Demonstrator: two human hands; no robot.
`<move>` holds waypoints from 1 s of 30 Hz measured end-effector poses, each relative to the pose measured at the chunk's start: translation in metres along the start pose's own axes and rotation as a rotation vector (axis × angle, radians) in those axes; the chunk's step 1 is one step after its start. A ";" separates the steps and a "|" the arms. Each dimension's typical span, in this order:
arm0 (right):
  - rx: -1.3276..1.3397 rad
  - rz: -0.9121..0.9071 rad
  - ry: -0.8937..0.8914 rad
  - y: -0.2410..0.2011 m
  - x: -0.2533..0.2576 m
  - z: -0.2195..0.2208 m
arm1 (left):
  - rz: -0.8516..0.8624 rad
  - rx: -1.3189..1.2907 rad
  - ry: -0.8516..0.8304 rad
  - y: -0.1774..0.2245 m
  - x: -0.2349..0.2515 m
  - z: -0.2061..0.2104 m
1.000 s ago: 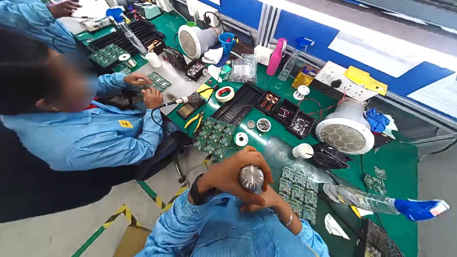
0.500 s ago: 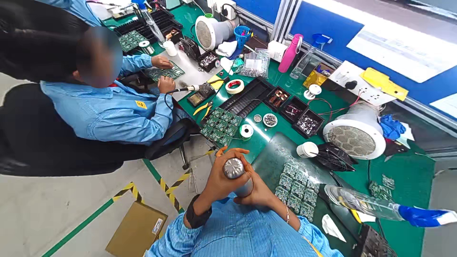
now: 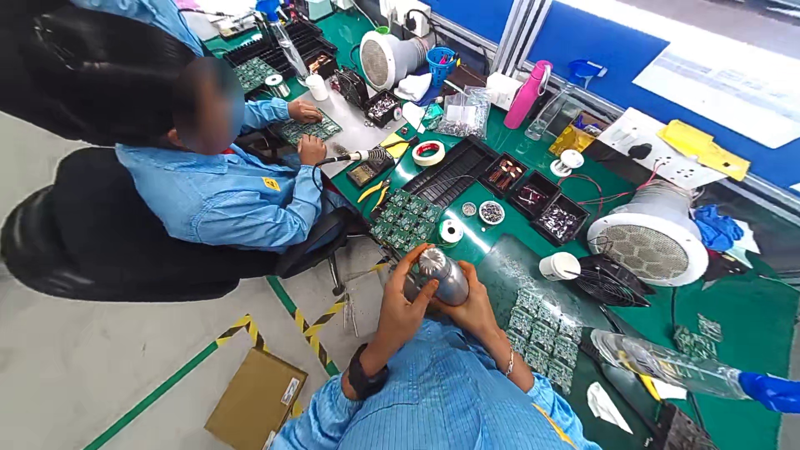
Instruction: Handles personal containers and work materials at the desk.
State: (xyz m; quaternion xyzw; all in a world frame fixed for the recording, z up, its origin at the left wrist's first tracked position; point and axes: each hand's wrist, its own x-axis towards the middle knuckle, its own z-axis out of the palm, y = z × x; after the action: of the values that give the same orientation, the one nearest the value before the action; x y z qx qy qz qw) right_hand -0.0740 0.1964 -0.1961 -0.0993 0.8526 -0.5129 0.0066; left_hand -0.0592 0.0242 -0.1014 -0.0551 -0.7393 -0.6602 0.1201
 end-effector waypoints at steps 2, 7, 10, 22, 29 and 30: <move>0.008 0.017 -0.030 -0.005 0.000 0.003 | 0.002 0.050 0.072 -0.003 0.003 -0.007; -0.055 0.025 -0.118 -0.022 -0.003 0.009 | 0.001 0.088 0.179 -0.010 0.015 -0.017; -0.073 0.034 -0.186 -0.029 -0.004 0.013 | 0.035 -0.020 0.086 -0.011 0.023 -0.020; -0.069 0.010 -0.048 -0.025 -0.004 0.028 | 0.039 0.004 -0.057 -0.011 0.031 -0.054; -0.055 -0.126 0.145 -0.028 -0.001 0.033 | 0.185 0.031 0.285 0.016 0.049 -0.080; -0.048 -0.164 0.183 -0.032 0.003 0.030 | 0.181 0.008 0.286 0.018 0.049 -0.085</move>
State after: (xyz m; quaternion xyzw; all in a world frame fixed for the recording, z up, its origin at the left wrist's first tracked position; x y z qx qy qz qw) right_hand -0.0688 0.1557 -0.1821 -0.1215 0.8508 -0.4981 -0.1155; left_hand -0.0932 -0.0611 -0.0630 -0.0262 -0.7091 -0.6451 0.2833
